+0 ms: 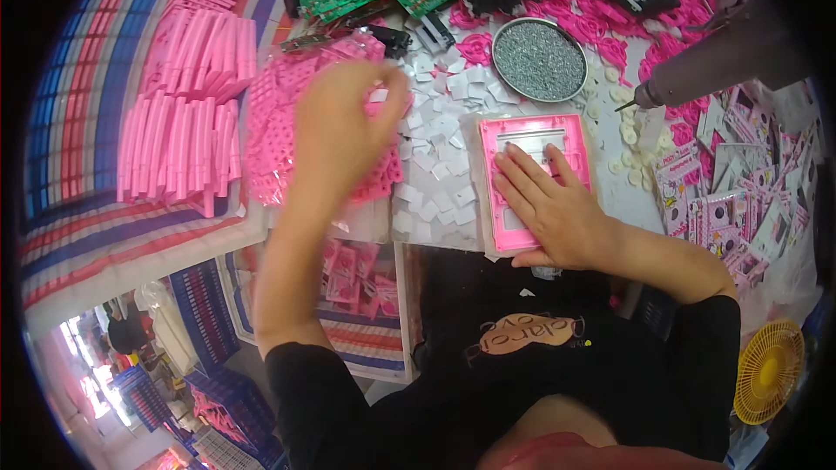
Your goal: Assembling plastic toy components using a glue gun at a factory workbench.
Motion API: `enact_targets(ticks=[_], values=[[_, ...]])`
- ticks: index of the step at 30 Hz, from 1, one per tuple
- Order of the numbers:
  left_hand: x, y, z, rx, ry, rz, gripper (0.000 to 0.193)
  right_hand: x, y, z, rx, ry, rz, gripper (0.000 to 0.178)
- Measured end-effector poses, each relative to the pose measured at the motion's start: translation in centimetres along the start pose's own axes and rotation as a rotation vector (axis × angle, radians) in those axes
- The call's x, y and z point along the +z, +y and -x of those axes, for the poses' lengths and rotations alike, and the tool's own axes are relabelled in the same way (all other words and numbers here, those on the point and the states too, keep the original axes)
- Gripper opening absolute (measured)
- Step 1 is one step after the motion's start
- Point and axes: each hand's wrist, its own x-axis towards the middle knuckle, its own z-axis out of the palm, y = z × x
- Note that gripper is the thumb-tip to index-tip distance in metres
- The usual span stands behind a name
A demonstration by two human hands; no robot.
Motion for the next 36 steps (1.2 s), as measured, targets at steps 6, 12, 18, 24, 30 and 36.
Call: enact_targets(ticks=[6,12,18,24,30,36], values=[[6.0,-11.0,-13.5,-0.796,-0.261,0.389,0.031,0.4,-0.5,-0.7,-0.009,0.001,-0.004,0.110],[6.1,-7.6,-15.7,-0.792,-0.126,0.738,0.019,0.6,0.3,0.0,-0.049,0.040,-0.041,0.105],[4.6,-7.8,-13.7,-0.353,-0.128,-0.195,0.045,0.0,1.6,-0.2,-0.149,0.231,-0.210,0.077],[6.7,-9.7,-13.4,-0.680,-0.258,-0.025,0.044,-2.7,5.3,-5.1,-0.151,0.460,-0.234,0.046],[11.5,-7.3,-16.4,-0.817,0.114,0.813,0.024,-4.0,18.4,-17.7,0.119,0.593,0.392,0.060],[11.8,-11.1,-15.9,-0.648,0.322,0.582,0.017,-5.6,24.6,-16.5,0.129,0.565,0.382,0.064]])
